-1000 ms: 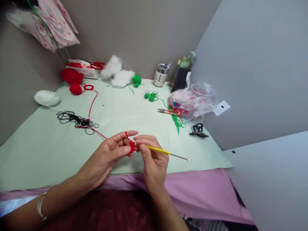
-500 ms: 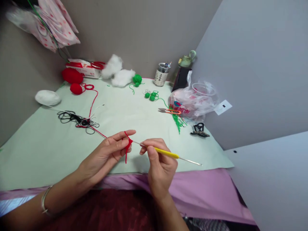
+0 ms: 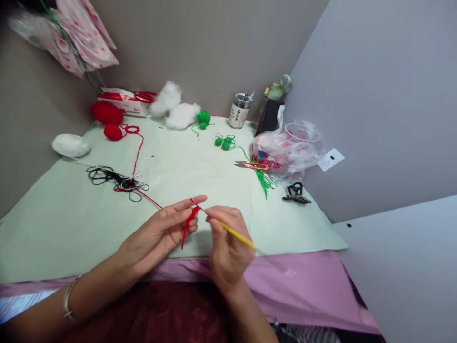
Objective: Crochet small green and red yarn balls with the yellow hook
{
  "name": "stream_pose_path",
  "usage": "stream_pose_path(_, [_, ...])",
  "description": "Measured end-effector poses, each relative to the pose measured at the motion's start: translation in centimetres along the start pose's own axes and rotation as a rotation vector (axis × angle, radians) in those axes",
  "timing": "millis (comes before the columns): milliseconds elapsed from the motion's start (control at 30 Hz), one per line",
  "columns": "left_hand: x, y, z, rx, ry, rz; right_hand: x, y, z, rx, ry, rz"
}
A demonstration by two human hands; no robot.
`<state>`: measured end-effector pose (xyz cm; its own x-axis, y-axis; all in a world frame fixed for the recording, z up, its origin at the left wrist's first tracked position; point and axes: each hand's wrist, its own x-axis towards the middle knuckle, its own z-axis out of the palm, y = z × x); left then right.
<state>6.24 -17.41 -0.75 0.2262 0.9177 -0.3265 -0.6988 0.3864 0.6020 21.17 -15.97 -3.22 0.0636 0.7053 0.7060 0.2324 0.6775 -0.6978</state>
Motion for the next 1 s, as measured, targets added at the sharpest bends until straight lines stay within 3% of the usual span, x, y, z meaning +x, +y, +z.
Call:
stream_pose_path(67, [0.1,0.1,0.0,0.031,0.023,0.074,0.5,-0.3,-0.2,0.185,0.025,0.179])
stream_pose_path(133, [0.1,-0.1,0.2,0.102,0.048,0.188,0.6,-0.5,-0.2,0.228,-0.032,0.232])
stream_pose_path(233, [-0.2,-0.6,0.6,0.188,0.058,0.279,0.2,-0.5,0.2,0.009,-0.129,0.016])
stream_pose_path(300, [-0.3,-0.8,0.6,0.200,0.035,0.227,-0.1,-0.5,0.4,-0.070,-0.112,-0.108])
stream_pose_path(333, [-0.4,-0.7,0.6,0.199,0.022,0.192,-0.2,-0.4,0.4,-0.047,-0.096,-0.100])
stream_pose_path(500, [-0.5,0.4,0.6,0.191,-0.005,0.139,0.5,-0.3,-0.1,0.373,-0.105,0.303])
stream_pose_path(567, [-0.5,0.6,0.5,0.221,0.004,0.156,0.7,-0.4,-0.5,0.448,-0.121,0.362])
stream_pose_path(667, [-0.7,0.6,0.2,0.297,0.027,0.223,0.5,-0.6,-0.8,0.289,-0.148,0.272])
stream_pose_path(767, [-0.7,0.3,0.0,0.318,0.037,0.267,-0.3,-0.5,-0.8,-0.031,-0.235,-0.036])
stream_pose_path(867, [-0.8,0.2,0.1,0.188,0.010,0.164,-1.0,-0.1,-0.6,-0.270,-0.208,-0.293])
stream_pose_path(933, [-0.7,0.3,0.2,0.082,-0.011,0.047,-1.0,0.0,-0.6,-0.248,-0.149,-0.252])
stream_pose_path(1000, [-0.7,0.6,0.3,0.023,-0.007,-0.015,-0.6,-0.1,-0.5,-0.071,-0.098,-0.080])
